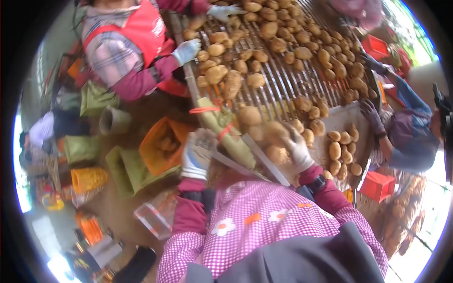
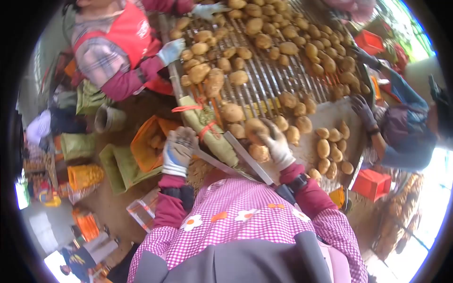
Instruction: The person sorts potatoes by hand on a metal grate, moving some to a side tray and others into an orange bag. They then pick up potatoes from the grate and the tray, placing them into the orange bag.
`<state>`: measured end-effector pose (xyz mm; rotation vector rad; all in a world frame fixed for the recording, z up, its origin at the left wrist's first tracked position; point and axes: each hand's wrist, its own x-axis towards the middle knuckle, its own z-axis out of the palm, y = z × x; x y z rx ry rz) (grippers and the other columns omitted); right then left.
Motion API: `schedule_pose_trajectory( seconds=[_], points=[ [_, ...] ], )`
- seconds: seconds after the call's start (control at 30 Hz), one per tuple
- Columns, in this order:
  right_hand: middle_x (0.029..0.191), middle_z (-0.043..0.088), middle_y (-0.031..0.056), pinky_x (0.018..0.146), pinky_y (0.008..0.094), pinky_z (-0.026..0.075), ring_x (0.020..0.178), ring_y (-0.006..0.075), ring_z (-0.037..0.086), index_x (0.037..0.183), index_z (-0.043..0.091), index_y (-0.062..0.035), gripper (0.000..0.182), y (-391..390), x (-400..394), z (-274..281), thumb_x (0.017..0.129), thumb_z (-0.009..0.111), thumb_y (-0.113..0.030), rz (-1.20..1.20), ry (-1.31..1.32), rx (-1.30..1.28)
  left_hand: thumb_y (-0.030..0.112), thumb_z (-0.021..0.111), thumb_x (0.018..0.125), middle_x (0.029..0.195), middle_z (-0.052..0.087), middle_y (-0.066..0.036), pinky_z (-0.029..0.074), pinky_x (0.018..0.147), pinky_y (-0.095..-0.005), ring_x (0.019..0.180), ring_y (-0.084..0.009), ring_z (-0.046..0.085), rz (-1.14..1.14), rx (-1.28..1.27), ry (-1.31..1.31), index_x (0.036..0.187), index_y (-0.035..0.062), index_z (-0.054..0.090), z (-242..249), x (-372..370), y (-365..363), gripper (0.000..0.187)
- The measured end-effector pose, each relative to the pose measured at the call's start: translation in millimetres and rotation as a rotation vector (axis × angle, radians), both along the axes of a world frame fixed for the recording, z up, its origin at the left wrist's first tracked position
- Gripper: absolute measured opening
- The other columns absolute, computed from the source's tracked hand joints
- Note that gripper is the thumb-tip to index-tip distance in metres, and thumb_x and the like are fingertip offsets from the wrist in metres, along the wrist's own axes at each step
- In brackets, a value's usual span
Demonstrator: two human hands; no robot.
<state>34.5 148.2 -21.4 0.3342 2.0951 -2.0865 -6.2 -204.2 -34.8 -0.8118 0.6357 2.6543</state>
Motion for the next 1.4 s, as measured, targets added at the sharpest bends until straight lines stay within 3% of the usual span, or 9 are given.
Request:
schedule_pose_trajectory(
  seconds=[0.2, 0.27, 0.43, 0.67, 0.87, 1.03, 1.17, 1.3, 1.4],
  points=[
    [0.130, 0.068, 0.0215, 0.105, 0.0442, 0.049, 0.120, 0.0365, 0.065, 0.133, 0.066, 0.0003, 0.048, -9, -15, 24, 0.097, 0.070, -0.031, 0.519, 0.436, 0.223, 0.064, 0.062, 0.098, 0.133, 0.063, -0.016, 0.049, 0.111, -0.0503, 0.124, -0.0336, 0.061, -0.325, 0.161, -0.136, 0.137, 0.0042, 0.059, 13, 36, 106, 0.071],
    [0.128, 0.069, 0.0197, 0.104, 0.0458, 0.050, 0.117, 0.0373, 0.065, 0.127, 0.068, -0.0009, 0.044, -25, -32, 19, 0.094, 0.072, -0.030, 0.361, 0.384, 0.381, 0.069, 0.062, 0.095, 0.137, 0.060, -0.017, 0.048, 0.112, -0.0506, 0.126, -0.0348, 0.059, -0.276, 0.218, -0.129, 0.138, 0.0048, 0.057, 7, 38, 107, 0.077],
    [0.129, 0.065, 0.0220, 0.104, 0.0480, 0.051, 0.124, 0.0405, 0.060, 0.128, 0.066, -0.0033, 0.055, -66, -91, -29, 0.082, 0.082, -0.028, 0.200, 0.312, 0.913, 0.075, 0.061, 0.091, 0.099, 0.072, -0.012, 0.061, 0.071, -0.0559, 0.085, -0.0381, 0.071, -0.228, 0.100, -0.228, 0.116, 0.0105, 0.067, -2, 35, 79, 0.069],
    [0.123, 0.063, 0.0256, 0.102, 0.0485, 0.051, 0.121, 0.0431, 0.059, 0.135, 0.061, 0.0018, 0.072, -61, -94, -25, 0.074, 0.083, -0.031, 0.279, 0.206, 0.751, 0.051, 0.063, 0.100, 0.117, 0.073, -0.017, 0.062, 0.076, -0.0568, 0.083, -0.0373, 0.072, -0.268, -0.033, -0.225, 0.121, 0.0084, 0.067, -22, 44, 60, 0.048],
    [0.136, 0.063, 0.0235, 0.106, 0.0467, 0.050, 0.124, 0.0419, 0.062, 0.141, 0.060, 0.0010, 0.074, -25, -27, 17, 0.086, 0.083, -0.042, 0.461, 0.331, 0.336, 0.056, 0.064, 0.098, 0.110, 0.069, -0.018, 0.060, 0.070, -0.0486, 0.078, -0.0325, 0.069, -0.584, 0.166, -0.120, 0.140, 0.0055, 0.055, -3, 42, 95, 0.066],
    [0.114, 0.073, 0.0180, 0.096, 0.0463, 0.054, 0.109, 0.0390, 0.067, 0.114, 0.073, -0.0030, 0.037, 51, -23, -16, 0.086, 0.079, -0.027, 0.041, 0.524, 0.842, 0.068, 0.065, 0.092, 0.101, 0.065, -0.014, 0.055, 0.070, -0.0421, 0.077, -0.0260, 0.062, -0.642, 0.100, 0.026, 0.139, 0.0045, 0.054, -39, 52, 91, 0.079],
    [0.117, 0.069, 0.0204, 0.097, 0.0463, 0.053, 0.109, 0.0393, 0.065, 0.113, 0.073, -0.0036, 0.040, 121, -9, -34, 0.082, 0.081, -0.027, -0.416, 0.185, 1.203, 0.070, 0.066, 0.090, 0.118, 0.065, -0.013, 0.054, 0.073, -0.0398, 0.083, -0.0245, 0.062, -0.588, 0.255, 0.118, 0.141, 0.0078, 0.054, -7, 46, 95, 0.081],
    [0.118, 0.068, 0.0215, 0.100, 0.0459, 0.052, 0.112, 0.0380, 0.064, 0.119, 0.070, -0.0025, 0.052, 132, 1, -68, 0.078, 0.084, -0.031, -0.374, 0.038, 0.931, 0.074, 0.065, 0.089, 0.117, 0.064, -0.010, 0.051, 0.073, -0.0420, 0.077, -0.0211, 0.056, -0.474, 0.281, 0.134, 0.146, 0.0088, 0.052, 20, 40, 106, 0.088],
    [0.116, 0.071, 0.0209, 0.098, 0.0423, 0.054, 0.111, 0.0332, 0.068, 0.122, 0.068, 0.0011, 0.058, 122, -6, -46, 0.077, 0.085, -0.032, -0.352, -0.019, 0.749, 0.073, 0.065, 0.089, 0.141, 0.060, -0.016, 0.053, 0.096, -0.0551, 0.112, -0.0319, 0.064, -0.468, 0.371, 0.088, 0.151, 0.0112, 0.048, 19, 43, 103, 0.089]
  ],
)
